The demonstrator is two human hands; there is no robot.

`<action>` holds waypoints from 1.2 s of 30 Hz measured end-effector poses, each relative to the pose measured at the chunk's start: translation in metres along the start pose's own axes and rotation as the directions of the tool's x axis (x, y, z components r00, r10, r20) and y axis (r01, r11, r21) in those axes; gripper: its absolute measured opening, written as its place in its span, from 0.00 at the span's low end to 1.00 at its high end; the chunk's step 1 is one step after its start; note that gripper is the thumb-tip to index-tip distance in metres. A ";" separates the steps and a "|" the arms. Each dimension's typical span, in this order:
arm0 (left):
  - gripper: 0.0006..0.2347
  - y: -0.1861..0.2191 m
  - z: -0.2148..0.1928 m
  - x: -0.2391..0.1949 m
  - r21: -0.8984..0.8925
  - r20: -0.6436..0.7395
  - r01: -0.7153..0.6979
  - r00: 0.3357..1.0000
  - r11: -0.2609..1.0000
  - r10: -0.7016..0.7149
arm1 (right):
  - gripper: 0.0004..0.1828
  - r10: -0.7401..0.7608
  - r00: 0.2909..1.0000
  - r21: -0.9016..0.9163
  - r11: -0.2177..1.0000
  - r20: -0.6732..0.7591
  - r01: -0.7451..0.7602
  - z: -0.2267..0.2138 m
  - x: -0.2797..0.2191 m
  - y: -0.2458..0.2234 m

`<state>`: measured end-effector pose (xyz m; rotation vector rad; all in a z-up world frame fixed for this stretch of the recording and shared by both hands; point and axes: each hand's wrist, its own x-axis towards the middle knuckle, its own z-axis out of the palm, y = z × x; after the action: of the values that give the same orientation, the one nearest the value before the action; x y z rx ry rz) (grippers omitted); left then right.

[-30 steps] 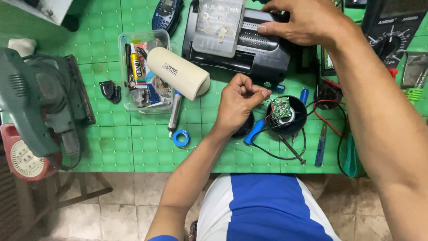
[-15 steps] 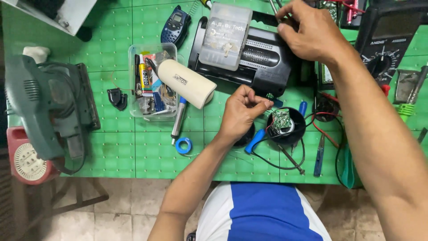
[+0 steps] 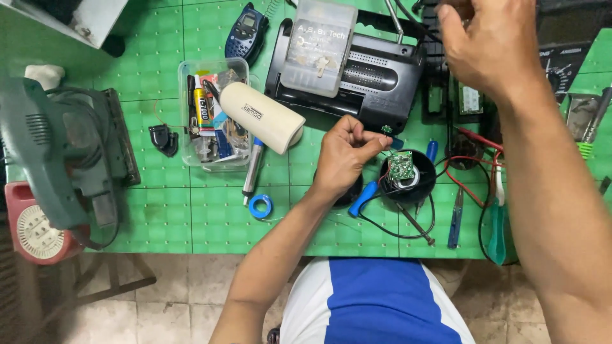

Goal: Repairing a small electronic device by soldering wires to a circuit board and testing components with a multimeter.

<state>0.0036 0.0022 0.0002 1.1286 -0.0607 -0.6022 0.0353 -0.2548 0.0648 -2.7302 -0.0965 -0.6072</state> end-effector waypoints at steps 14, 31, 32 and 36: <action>0.19 0.006 0.014 0.006 0.020 -0.125 0.040 0.992 0.999 -0.037 | 0.13 0.230 0.966 0.128 0.961 0.117 -0.244 -0.081 -0.134 -0.086; 0.18 0.012 0.020 0.003 0.049 -0.209 0.068 0.976 0.996 -0.057 | 0.10 0.363 0.920 0.097 0.920 0.146 -0.379 -0.065 -0.168 -0.095; 0.18 0.012 0.020 0.003 0.049 -0.211 0.070 0.976 0.996 -0.058 | 0.10 0.364 0.920 0.098 0.920 0.149 -0.379 -0.066 -0.167 -0.097; 0.17 0.013 0.022 0.001 0.069 -0.225 0.068 0.973 0.995 -0.051 | 0.09 0.382 0.909 0.096 0.911 0.167 -0.401 -0.065 -0.167 -0.098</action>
<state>0.0028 -0.0129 0.0206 1.2696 0.1452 -0.5267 -0.1553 -0.1834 0.0807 -2.5580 0.3613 -0.2758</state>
